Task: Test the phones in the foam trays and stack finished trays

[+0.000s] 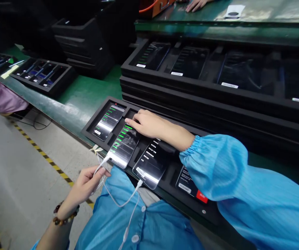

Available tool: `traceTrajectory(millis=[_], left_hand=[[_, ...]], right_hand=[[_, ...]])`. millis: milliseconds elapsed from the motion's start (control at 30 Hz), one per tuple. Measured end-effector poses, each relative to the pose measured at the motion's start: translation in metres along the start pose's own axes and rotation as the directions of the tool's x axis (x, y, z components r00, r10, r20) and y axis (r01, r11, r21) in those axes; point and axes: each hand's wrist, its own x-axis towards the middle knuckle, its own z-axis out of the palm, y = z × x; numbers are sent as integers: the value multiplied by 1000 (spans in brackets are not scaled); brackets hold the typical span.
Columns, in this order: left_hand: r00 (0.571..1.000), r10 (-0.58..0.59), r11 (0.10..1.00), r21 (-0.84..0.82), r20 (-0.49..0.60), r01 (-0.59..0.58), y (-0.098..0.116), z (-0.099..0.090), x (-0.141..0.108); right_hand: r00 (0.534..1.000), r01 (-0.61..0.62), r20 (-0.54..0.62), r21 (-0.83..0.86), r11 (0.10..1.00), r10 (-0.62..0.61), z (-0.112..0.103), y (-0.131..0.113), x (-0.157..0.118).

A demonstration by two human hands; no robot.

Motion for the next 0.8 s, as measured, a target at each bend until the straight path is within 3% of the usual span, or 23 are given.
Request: traceTrajectory(millis=[100, 233, 500, 800], left_hand=[[1000, -10, 1000, -21, 18, 10, -16, 17, -5], [995, 72, 996, -42, -73, -75, -29, 34, -9], [984, 57, 996, -61, -167, -68, -44, 43, -6], [960, 87, 995, -17, -266, -95, -31, 59, -5]], right_hand=[[1000, -6, 8, 58, 998, 6, 6, 4, -1], [999, -29, 24, 68, 997, 27, 7, 3, 2], [1000, 4, 26, 104, 995, -6, 7, 8, 3], [999, -42, 33, 134, 990, 38, 4, 2, 2]])
